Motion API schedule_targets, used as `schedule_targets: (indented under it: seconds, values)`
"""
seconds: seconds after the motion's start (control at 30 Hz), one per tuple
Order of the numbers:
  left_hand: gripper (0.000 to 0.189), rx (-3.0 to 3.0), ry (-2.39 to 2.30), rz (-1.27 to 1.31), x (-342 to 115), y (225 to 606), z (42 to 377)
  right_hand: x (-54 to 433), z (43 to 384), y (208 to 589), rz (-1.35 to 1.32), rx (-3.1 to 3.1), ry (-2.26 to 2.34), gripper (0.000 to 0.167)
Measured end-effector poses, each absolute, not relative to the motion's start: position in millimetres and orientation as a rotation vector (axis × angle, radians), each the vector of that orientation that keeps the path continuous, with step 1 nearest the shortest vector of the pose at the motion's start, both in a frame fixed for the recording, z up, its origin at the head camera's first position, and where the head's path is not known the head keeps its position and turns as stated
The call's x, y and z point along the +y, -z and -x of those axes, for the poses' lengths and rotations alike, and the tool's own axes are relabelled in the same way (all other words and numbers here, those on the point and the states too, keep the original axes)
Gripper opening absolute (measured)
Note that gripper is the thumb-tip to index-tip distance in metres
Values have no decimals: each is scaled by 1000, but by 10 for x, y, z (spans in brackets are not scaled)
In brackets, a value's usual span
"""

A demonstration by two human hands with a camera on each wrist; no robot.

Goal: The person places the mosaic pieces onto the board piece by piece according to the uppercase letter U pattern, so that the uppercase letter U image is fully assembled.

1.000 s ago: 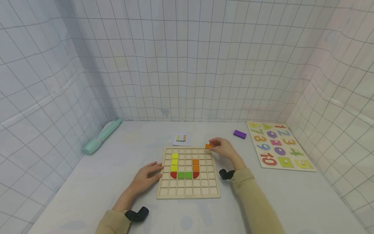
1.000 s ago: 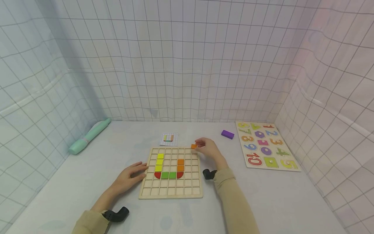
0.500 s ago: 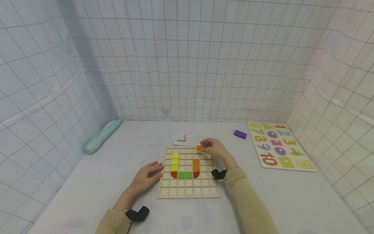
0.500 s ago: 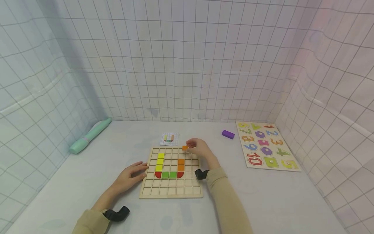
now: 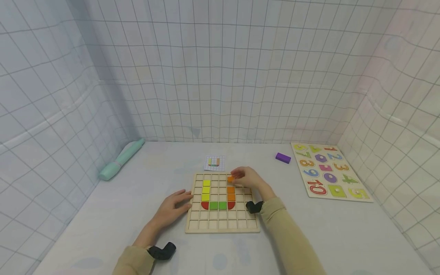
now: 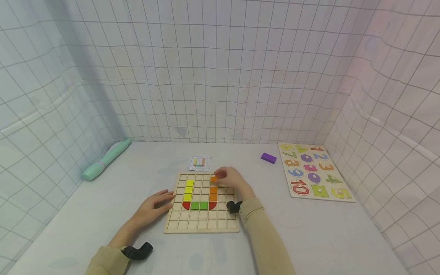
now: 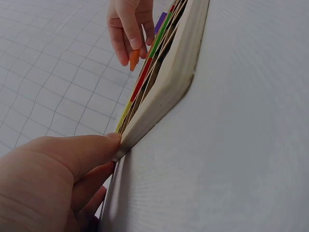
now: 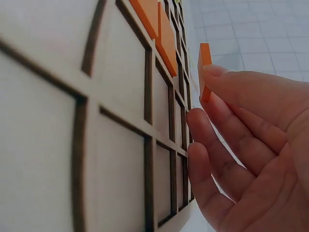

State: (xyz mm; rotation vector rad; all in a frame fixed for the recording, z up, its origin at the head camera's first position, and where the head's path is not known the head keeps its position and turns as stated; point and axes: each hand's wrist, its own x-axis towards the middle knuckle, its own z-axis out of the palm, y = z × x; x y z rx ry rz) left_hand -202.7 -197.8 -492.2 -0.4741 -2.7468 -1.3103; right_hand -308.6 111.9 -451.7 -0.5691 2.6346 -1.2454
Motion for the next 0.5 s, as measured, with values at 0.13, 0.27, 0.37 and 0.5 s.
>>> schedule_targets:
  seconds: [0.13,0.27,0.37,0.5]
  values:
    - [39,-2753,1310,472,-1976,4923,2027,1116,3088,4547,566,2639,1230,32]
    - [39,-2757,1296,466,-1972,4923,2026,1113,3076,4560,578,2632,1243,33]
    - [39,-2759,1294,459,-1968,4920,2022,1107,3065,4558,586,2622,1253,33]
    - [39,-2761,1290,457,-1963,4920,2022,1106,3054,4547,611,2620,1252,33]
